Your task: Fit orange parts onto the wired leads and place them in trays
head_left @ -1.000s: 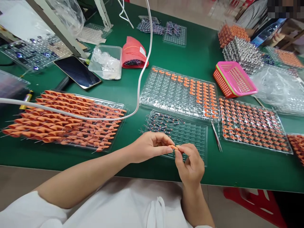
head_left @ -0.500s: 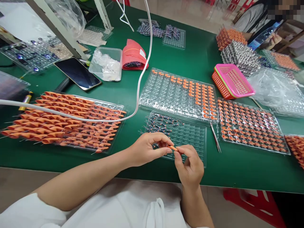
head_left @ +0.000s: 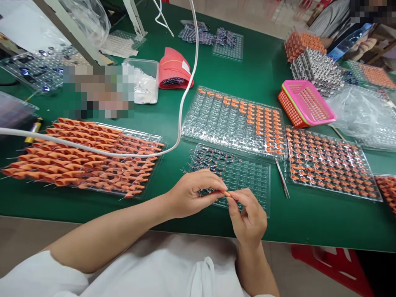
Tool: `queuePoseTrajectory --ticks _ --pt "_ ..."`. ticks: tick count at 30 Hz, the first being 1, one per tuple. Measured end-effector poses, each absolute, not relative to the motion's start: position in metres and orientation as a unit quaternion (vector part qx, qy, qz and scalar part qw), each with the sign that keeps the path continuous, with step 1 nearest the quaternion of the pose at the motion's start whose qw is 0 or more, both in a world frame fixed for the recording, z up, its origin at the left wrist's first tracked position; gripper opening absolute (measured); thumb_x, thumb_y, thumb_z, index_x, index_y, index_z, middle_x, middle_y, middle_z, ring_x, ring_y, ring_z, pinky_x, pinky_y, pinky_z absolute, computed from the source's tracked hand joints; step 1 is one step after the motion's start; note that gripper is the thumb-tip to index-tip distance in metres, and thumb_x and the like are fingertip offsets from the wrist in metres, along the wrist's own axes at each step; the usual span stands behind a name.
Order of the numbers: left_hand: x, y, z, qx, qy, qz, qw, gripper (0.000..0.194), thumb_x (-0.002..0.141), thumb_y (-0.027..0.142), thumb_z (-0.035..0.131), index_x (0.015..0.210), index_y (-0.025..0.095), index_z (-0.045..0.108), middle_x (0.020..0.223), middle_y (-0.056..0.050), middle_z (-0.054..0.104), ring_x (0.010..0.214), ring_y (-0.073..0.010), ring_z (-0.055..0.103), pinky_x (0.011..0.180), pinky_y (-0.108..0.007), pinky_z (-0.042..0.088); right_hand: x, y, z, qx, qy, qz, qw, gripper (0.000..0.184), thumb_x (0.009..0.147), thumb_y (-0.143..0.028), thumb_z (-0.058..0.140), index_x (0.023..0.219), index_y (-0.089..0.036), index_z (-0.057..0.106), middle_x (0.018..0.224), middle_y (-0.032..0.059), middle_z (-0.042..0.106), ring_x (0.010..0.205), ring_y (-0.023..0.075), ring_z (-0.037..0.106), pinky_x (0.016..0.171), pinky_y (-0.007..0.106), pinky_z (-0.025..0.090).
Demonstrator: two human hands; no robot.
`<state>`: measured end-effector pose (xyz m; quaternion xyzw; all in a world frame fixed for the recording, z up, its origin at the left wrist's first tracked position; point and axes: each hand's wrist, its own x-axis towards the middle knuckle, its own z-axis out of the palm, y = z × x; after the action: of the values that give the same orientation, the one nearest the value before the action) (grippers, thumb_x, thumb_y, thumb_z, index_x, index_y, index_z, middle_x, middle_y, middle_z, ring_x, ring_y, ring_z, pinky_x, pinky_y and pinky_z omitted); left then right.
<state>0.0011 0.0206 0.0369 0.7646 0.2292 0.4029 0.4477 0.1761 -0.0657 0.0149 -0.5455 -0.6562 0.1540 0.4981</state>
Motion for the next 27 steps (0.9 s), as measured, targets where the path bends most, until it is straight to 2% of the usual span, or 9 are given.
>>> queuePoseTrajectory --ticks 13,27 --pt "0.0013 0.0212 0.0354 0.789 0.215 0.410 0.405 0.015 0.089 0.011 0.062 0.100 0.017 0.070 0.093 -0.009 0.073 0.087 -0.0176 0.068 0.080 -0.031 0.054 0.1772 -0.0635 0.0161 -0.540 -0.669 0.150 0.488 0.028 0.085 -0.005 0.063 0.106 -0.024 0.062 0.088 0.0034 0.070 0.074 0.0159 0.065 0.058 0.029 0.051" --pt "0.0049 0.0226 0.0299 0.800 0.213 0.408 0.385 0.010 0.089 0.017 0.060 0.090 0.014 0.069 0.089 -0.009 0.075 0.079 -0.0165 0.069 0.075 -0.030 0.051 0.1753 -0.0632 0.0195 -0.570 -0.673 0.111 0.459 0.012 0.088 -0.016 0.062 0.098 -0.024 0.063 0.083 0.0046 0.069 0.069 0.0194 0.068 0.059 0.030 0.053"
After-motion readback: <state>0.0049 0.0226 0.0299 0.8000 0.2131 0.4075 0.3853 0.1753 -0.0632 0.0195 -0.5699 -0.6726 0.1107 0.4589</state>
